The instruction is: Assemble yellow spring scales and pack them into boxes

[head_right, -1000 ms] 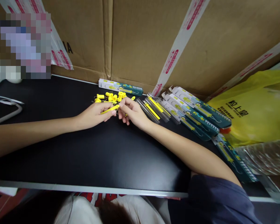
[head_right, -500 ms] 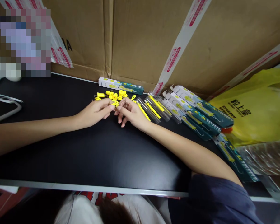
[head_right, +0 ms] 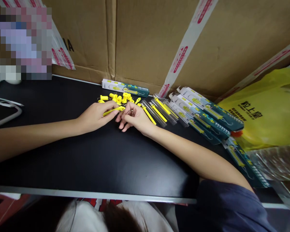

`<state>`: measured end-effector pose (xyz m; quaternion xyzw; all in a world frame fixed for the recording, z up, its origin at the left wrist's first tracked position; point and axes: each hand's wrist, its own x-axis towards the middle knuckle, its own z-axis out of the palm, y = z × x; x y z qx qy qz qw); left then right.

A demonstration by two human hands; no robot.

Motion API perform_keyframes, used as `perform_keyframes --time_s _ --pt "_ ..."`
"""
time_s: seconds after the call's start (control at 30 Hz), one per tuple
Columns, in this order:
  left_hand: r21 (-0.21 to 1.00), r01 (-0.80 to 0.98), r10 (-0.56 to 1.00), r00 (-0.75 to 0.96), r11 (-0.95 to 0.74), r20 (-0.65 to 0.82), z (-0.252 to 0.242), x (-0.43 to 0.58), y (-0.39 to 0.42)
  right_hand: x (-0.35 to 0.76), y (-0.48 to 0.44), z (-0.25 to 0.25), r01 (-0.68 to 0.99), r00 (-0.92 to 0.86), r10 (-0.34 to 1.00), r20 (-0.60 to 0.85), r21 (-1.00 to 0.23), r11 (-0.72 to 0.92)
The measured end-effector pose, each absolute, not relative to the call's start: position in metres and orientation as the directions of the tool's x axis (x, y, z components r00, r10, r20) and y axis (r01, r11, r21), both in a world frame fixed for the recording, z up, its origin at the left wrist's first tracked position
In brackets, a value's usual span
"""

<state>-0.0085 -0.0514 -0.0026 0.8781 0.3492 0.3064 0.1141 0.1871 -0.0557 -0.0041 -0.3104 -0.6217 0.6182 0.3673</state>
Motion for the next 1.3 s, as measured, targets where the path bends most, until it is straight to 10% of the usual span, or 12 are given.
perform_keyframes --time_s 1.3 --pt "0.481 0.503 0.694 0.562 -0.718 0.450 -0.0039 -0.0059 -0.0540 0.1850 -0.0604 -0.0032 0.014 -0.577 0.816 0.032 -0.999 0.048"
